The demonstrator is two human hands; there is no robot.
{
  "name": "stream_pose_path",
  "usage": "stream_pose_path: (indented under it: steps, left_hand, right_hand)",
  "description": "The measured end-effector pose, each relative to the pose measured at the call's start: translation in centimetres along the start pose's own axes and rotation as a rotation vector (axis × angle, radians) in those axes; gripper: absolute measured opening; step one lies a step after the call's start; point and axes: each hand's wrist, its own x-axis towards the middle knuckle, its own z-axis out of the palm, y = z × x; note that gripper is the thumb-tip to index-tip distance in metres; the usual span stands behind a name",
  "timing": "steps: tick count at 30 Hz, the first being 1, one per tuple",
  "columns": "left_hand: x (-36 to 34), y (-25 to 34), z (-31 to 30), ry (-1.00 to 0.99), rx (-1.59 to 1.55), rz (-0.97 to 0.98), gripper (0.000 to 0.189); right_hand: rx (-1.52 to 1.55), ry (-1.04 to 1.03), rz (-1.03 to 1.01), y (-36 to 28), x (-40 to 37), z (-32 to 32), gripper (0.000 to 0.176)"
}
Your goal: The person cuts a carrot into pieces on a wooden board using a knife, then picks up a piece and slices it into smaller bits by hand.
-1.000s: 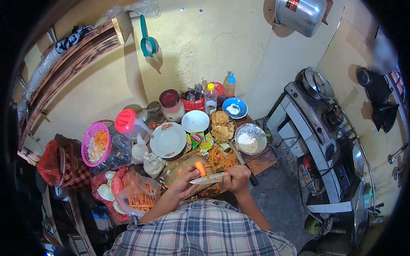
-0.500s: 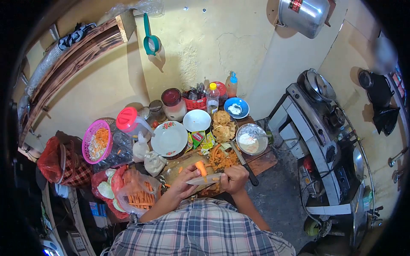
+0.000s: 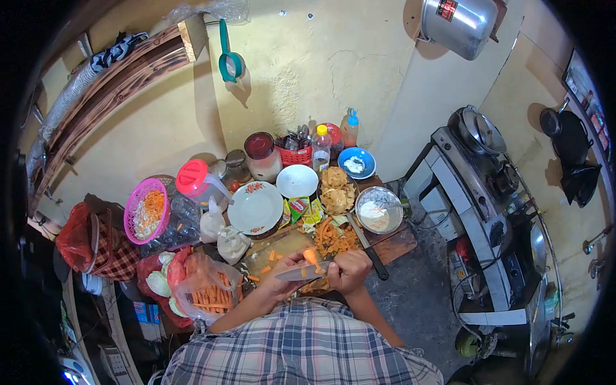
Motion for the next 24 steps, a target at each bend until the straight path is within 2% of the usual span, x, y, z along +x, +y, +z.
stream_pose_path:
  steps: [2,4,8,10,14,17,20,22,24]
  left_hand:
    - [0.1,-0.3,-0.1,-0.022,-0.035,-0.048,0.026]
    - [-0.1,0.0,0.6,0.033,-0.008,-0.007,0.024]
    - [-0.1,-0.2,0.4,0.009,0.073,0.012,0.024]
    - [0.0,-0.5,0.4,-0.073,-0.009,-0.036,0.033]
    - [-0.1,0.1,0.2,-0.017,0.031,-0.088,0.035]
    - [-0.1,-0.5,0.1,-0.001,0.056,-0.083,0.034]
    - [0.1,-0.8,-0.2,-0.07,0.088,-0.051,0.022]
    - [-0.5,0.1,1.7,0.019,0.04,-0.065,0.022]
    - [-0.3,0.0,1.2,0.009,0.044,-0.067,0.023]
  right_hand:
    - [-0.001,-0.021,-0.015,0.1,0.1,0.0,0.028]
    - [0.007,0.001,0.011,0.8,0.0,-0.1,0.028]
    - [-0.017,-0.024,0.033,0.9,0.0,-0.2,0.028]
    - [0.029,-0.026,0.001,0.0,0.4,0.0,0.028]
    - [0.014,0.011,0.014,1.2,0.5,-0.1,0.028]
    - [0.02,-0.026,0.008,1.1,0.4,-0.2,0.027]
    - [0.052,-0.08,-0.05,0.7,0.6,0.0,0.027]
    - [0.054,-0.026,-0.011,1.6,0.4,0.2,0.027]
    - [0.047,-0.036,0.011,1.8,0.2,0.2,0.027]
